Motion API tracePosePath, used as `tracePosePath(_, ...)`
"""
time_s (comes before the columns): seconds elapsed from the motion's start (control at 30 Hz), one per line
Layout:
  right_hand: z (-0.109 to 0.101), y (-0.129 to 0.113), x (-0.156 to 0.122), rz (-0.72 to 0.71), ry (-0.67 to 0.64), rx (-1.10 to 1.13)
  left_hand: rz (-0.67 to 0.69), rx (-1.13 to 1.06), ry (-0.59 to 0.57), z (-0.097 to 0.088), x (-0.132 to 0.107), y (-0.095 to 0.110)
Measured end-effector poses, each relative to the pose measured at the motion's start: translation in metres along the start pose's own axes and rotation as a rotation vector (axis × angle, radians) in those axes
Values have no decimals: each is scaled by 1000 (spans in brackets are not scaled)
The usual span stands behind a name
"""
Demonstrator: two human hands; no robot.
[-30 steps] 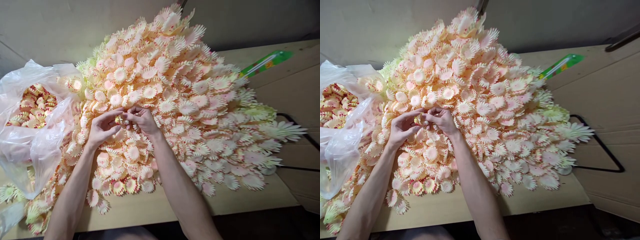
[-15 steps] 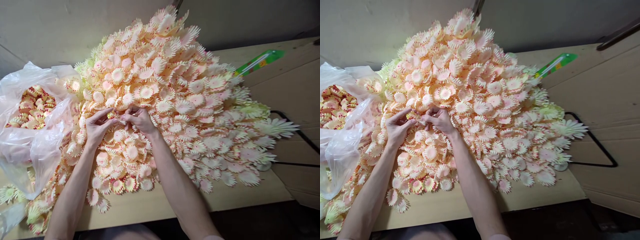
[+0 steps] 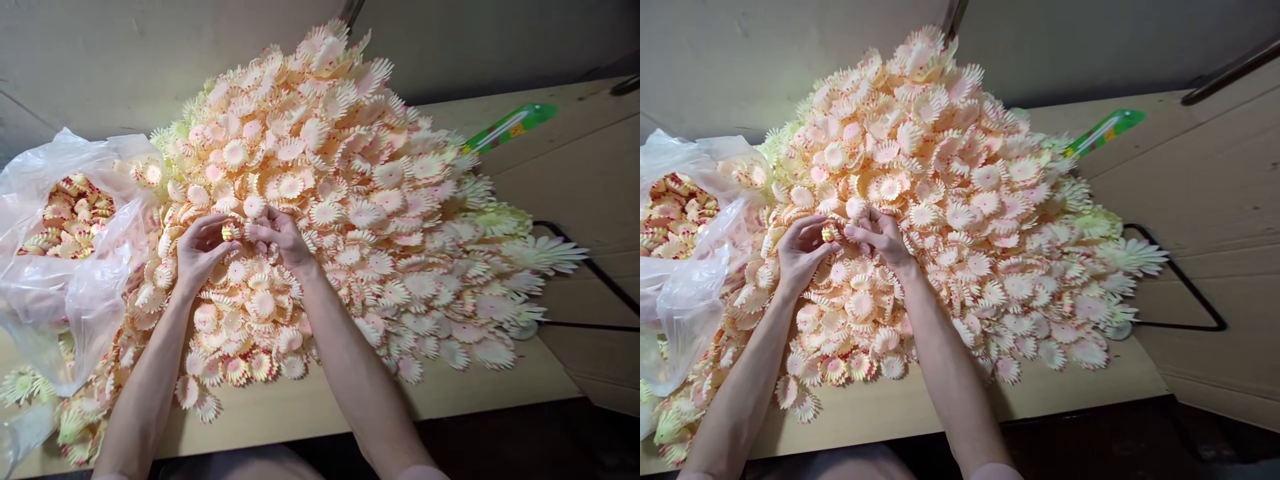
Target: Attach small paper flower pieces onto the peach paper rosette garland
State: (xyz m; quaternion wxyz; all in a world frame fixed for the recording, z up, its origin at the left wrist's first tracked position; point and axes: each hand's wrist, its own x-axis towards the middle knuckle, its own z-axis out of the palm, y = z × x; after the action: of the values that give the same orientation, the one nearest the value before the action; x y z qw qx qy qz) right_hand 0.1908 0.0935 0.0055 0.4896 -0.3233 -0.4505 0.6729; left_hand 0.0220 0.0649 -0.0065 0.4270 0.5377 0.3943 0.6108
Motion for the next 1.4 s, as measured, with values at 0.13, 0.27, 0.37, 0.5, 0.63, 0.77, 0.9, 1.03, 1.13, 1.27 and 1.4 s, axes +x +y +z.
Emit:
tracePosePath(0.13,3,1,1,6,9,-83,-20,-22,-23,0,-1,1)
tracePosePath(0.27,4,5,3,65,26,-73,-108,-46,-20,-1,-3,0)
tracePosePath(0.37,4,3,1,71,28,-69,-144,-39,27,-2,-3,0)
tracePosePath(0.5,3,1,1,79,3,-96,-117,-27,116,-1,-1,0)
tracePosePath(0.63,2,4,2,108,9,-105,-144,-12,133,1,-1,2)
tracePosePath(0.77,-1,8,3,104,-10,-104,-171,-14,137,1,-1,1)
tracePosePath(0.9,-8,9,2,103,-37,-67,-146,-142,197,-2,4,-5)
tracePosePath(1.03,-11,6,0,85,-119,-4,-128,-186,198,-4,7,-5)
tracePosePath(1.13,-8,3,-1,30,-103,-17,-144,-119,91,-3,4,-2)
tracePosePath(1.27,-3,0,1,-20,-43,26,-111,-88,53,-3,2,0)
tracePosePath(1.4,-4,0,3,-38,-45,34,-75,-57,61,-3,2,-2)
